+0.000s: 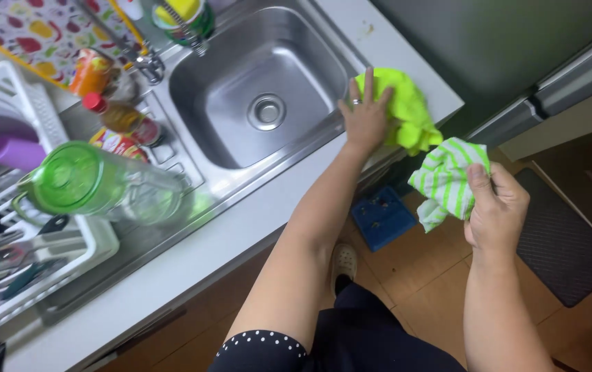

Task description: Cleaning the kitchen sink, washing various containers, and wiping down the surrounding counter area.

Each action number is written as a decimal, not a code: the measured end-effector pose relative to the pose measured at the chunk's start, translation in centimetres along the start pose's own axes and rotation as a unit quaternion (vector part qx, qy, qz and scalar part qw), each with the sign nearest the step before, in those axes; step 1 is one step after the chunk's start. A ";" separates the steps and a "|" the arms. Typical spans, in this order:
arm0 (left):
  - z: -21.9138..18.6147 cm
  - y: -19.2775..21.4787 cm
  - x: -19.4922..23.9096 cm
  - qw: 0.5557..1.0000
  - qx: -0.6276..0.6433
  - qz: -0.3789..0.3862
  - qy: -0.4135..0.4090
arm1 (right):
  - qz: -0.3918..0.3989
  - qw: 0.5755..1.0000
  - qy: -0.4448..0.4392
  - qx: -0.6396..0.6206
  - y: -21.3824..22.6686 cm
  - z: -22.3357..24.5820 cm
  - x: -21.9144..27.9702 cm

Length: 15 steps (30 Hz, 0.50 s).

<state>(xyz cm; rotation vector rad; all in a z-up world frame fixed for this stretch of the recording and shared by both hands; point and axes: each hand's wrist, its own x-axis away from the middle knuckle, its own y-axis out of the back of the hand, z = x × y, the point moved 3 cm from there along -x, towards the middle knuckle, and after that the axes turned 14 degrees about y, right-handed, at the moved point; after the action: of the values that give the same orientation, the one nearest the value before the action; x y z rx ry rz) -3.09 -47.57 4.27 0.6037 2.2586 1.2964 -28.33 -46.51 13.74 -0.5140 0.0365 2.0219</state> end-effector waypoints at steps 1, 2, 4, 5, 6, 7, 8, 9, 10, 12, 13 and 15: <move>0.9 -2.5 -1.9 1.000 0.000 0.001 0.001 | 0.000 1.000 -0.002 0.000 0.8 -0.9 -1.5; 2.0 -5.1 -3.7 0.997 0.064 0.031 0.036 | -0.012 0.999 0.034 0.036 1.7 -1.7 -3.0; 4.0 -5.8 -5.3 0.987 0.122 0.065 0.081 | -0.021 0.996 0.059 0.069 2.8 -3.8 -5.5; 4.9 -3.6 -5.8 0.958 0.255 0.048 0.119 | 0.006 0.980 0.120 0.160 2.8 -4.8 -7.1; 5.8 -1.3 -6.1 0.911 0.382 0.029 0.154 | 0.034 0.951 0.180 0.247 2.6 -5.8 -8.4; 6.6 0.9 -6.8 0.911 0.379 0.023 0.162 | 0.042 0.953 0.177 0.242 2.0 -7.2 -10.3; 7.5 3.1 -7.4 0.892 0.428 0.039 0.140 | 0.121 0.922 0.187 0.317 0.9 -8.6 -12.0; 8.7 5.3 -7.2 0.869 0.476 0.054 0.124 | 0.204 0.878 0.193 0.387 -0.3 -10.2 -13.0; 9.3 6.5 -6.4 0.869 0.472 0.048 0.138 | 0.218 0.879 0.188 0.380 -2.8 -8.5 -12.2; 10.2 10.5 -6.2 0.934 0.345 -0.043 0.077 | 0.320 0.882 0.154 0.310 -9.2 -5.2 -11.4; 10.7 11.5 -6.2 0.935 0.340 -0.054 0.087 | 0.331 0.881 0.157 0.299 -11.9 -4.9 -10.9; 11.2 13.4 -5.1 0.967 0.222 -0.113 0.047 | 0.378 0.865 0.306 0.123 -17.1 -3.1 -8.7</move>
<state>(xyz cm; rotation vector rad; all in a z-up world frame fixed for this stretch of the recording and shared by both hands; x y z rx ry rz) 9.47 -36.88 11.88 0.4178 2.6276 0.7253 -9.29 -46.12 17.41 -1.0773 1.0135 2.4474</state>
